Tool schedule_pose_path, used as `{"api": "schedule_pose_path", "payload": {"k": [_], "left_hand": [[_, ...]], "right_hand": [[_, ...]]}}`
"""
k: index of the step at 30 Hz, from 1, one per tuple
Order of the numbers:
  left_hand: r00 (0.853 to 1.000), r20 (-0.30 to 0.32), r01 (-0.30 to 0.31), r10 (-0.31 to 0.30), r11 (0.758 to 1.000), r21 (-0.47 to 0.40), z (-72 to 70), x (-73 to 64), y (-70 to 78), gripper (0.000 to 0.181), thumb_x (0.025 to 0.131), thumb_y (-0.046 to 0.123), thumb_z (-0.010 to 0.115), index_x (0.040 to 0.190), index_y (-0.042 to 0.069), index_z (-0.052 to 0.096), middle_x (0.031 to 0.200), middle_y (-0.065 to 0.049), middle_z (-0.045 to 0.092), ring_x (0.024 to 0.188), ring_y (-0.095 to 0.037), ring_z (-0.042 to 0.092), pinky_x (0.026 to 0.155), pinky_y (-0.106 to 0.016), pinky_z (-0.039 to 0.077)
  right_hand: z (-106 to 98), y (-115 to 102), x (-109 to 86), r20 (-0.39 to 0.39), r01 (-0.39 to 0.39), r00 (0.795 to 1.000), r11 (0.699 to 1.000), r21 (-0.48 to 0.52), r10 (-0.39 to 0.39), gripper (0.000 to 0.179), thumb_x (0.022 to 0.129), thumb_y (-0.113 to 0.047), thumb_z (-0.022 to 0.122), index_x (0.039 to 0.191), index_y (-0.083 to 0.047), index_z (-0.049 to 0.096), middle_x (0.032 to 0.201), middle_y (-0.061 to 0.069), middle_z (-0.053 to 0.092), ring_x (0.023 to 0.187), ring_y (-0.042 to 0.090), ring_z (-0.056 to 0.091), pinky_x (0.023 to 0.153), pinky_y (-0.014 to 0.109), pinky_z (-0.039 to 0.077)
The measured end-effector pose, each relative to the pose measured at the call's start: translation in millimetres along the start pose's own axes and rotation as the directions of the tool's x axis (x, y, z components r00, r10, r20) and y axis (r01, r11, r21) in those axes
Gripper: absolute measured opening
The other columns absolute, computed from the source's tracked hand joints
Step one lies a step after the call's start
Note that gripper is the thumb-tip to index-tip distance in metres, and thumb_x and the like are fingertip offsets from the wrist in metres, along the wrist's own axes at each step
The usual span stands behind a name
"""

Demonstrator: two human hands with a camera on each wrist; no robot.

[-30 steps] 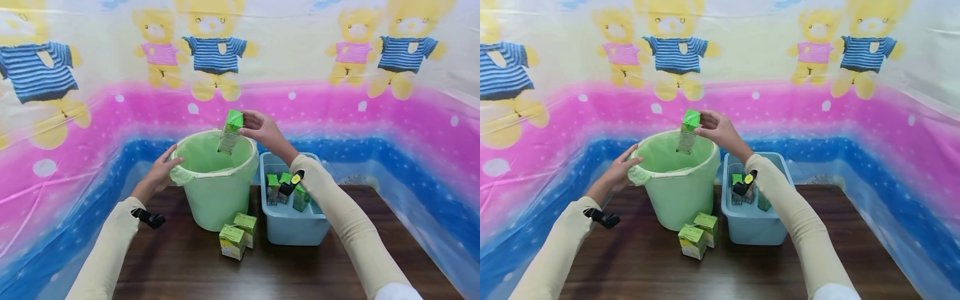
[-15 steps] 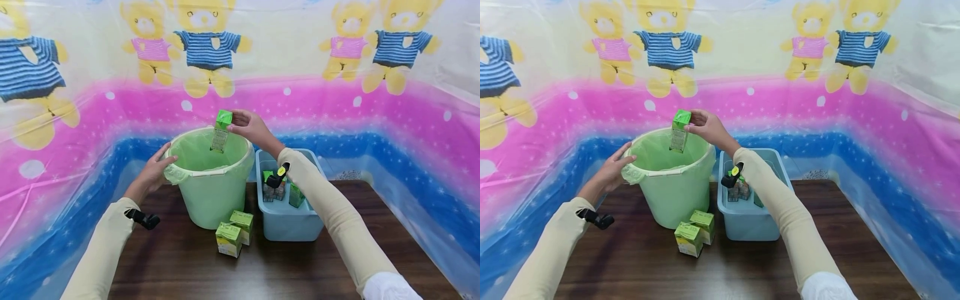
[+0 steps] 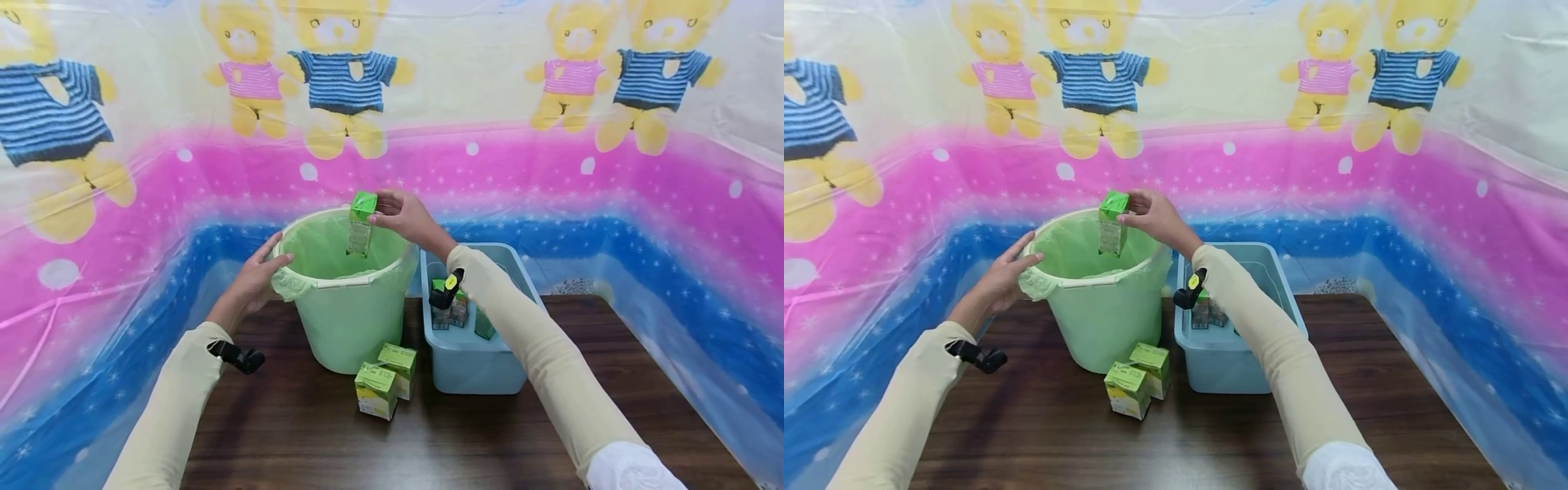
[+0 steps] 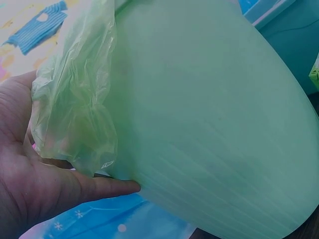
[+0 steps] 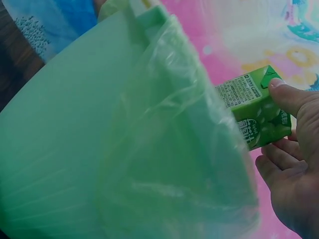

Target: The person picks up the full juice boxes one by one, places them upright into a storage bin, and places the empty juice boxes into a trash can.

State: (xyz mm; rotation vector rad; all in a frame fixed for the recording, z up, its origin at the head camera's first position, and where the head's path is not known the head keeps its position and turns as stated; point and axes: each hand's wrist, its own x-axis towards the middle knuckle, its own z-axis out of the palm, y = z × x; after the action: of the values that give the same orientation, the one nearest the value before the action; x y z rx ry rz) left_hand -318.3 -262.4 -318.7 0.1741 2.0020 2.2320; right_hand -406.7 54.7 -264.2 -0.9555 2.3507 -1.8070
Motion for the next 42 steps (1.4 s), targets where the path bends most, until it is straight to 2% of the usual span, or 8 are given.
{"api": "schedule_pose_path", "payload": {"k": [5, 11, 18, 22, 25, 31, 36, 42], "left_hand": [[1.0, -0.008, 0.001, -0.001, 1.0, -0.01, 1.2, 1.7, -0.5, 0.076, 0.107, 0.02, 0.053, 0.164, 0.036, 0.007, 0.167, -0.02, 0.01, 0.08, -0.009, 0.067, 0.072, -0.036, 0.06], [1.0, -0.007, -0.003, 0.003, 0.999, -0.033, 3.8, 2.7, 2.0, 0.076, 0.106, 0.019, 0.054, 0.164, 0.036, 0.008, 0.167, -0.02, 0.01, 0.078, -0.009, 0.067, 0.07, -0.035, 0.06], [1.0, 0.005, -0.002, 0.002, 0.999, -0.038, 6.8, 2.5, 2.5, 0.077, 0.106, 0.02, 0.055, 0.164, 0.036, 0.006, 0.167, -0.021, 0.009, 0.079, -0.009, 0.067, 0.07, -0.036, 0.061], [1.0, 0.004, -0.005, 0.006, 0.999, -0.041, 7.5, 3.0, 2.3, 0.077, 0.106, 0.02, 0.055, 0.164, 0.036, 0.007, 0.166, -0.021, 0.01, 0.078, -0.009, 0.067, 0.068, -0.034, 0.06], [1.0, 0.0, -0.006, 0.006, 0.999, -0.032, 7.5, 3.0, 2.5, 0.077, 0.106, 0.02, 0.055, 0.164, 0.036, 0.007, 0.166, -0.021, 0.011, 0.077, -0.009, 0.067, 0.067, -0.033, 0.06], [1.0, -0.008, -0.004, 0.004, 1.0, -0.007, 5.6, 3.7, 0.8, 0.077, 0.106, 0.022, 0.054, 0.164, 0.036, 0.006, 0.166, -0.021, 0.011, 0.078, -0.009, 0.066, 0.069, -0.035, 0.06], [1.0, -0.012, 0.01, -0.01, 1.0, 0.003, 5.3, 3.3, -2.5, 0.077, 0.106, 0.023, 0.055, 0.164, 0.036, 0.006, 0.166, -0.021, 0.01, 0.079, -0.01, 0.067, 0.072, -0.036, 0.06], [0.999, -0.033, 0.001, 0.0, 1.0, 0.023, 2.9, 1.0, -2.2, 0.076, 0.106, 0.023, 0.054, 0.164, 0.037, 0.006, 0.168, -0.018, 0.008, 0.079, -0.008, 0.066, 0.072, -0.037, 0.059]], "right_hand": [[-3, 5, -3.1, 0.007, -0.018, 1.0, 1.0, -0.019, 0.019, 0.069, 0.096, -0.017, 0.072, 0.155, -0.002, 0.038, 0.155, 0.013, 0.046, 0.14, 0.021, 0.047, 0.11, 0.03, 0.045], [-12, -1, -7.3, -0.007, 0.023, 1.0, 1.0, -0.013, -0.023, 0.067, 0.097, -0.017, 0.072, 0.154, -0.002, 0.041, 0.153, 0.013, 0.049, 0.138, 0.021, 0.05, 0.108, 0.029, 0.046], [-28, -28, -29.9, -0.04, 0.111, 0.993, 0.992, 0.068, -0.108, 0.061, 0.098, -0.013, 0.07, 0.152, -0.006, 0.044, 0.151, 0.011, 0.051, 0.137, 0.021, 0.051, 0.107, 0.031, 0.048], [-29, -45, -56.2, -0.001, 0.187, 0.982, 0.977, 0.102, -0.188, 0.06, 0.097, -0.006, 0.069, 0.152, -0.003, 0.044, 0.151, 0.012, 0.052, 0.138, 0.024, 0.05, 0.106, 0.034, 0.049], [-23, -50, -82.7, 0.079, 0.227, 0.969, 0.97, 0.086, -0.233, 0.062, 0.096, -0.003, 0.068, 0.152, 0.001, 0.04, 0.152, 0.014, 0.049, 0.139, 0.029, 0.048, 0.108, 0.038, 0.047], [-2, -36, -136.6, 0.253, 0.268, 0.927, 0.961, 0.069, -0.277, 0.064, 0.095, -0.004, 0.069, 0.151, 0.006, 0.039, 0.152, 0.021, 0.047, 0.14, 0.034, 0.046, 0.111, 0.049, 0.042], [20, -7, -180.1, 0.345, 0.219, 0.909, 0.972, 0.088, -0.236, 0.062, 0.096, -0.005, 0.068, 0.151, 0.002, 0.041, 0.152, 0.021, 0.046, 0.139, 0.036, 0.046, 0.11, 0.04, 0.044], [50, 31, -217.4, 0.448, 0.103, 0.885, 0.992, 0.073, -0.125, 0.061, 0.098, -0.009, 0.067, 0.152, 0.002, 0.04, 0.153, 0.017, 0.047, 0.14, 0.034, 0.046, 0.113, 0.048, 0.04]]}}
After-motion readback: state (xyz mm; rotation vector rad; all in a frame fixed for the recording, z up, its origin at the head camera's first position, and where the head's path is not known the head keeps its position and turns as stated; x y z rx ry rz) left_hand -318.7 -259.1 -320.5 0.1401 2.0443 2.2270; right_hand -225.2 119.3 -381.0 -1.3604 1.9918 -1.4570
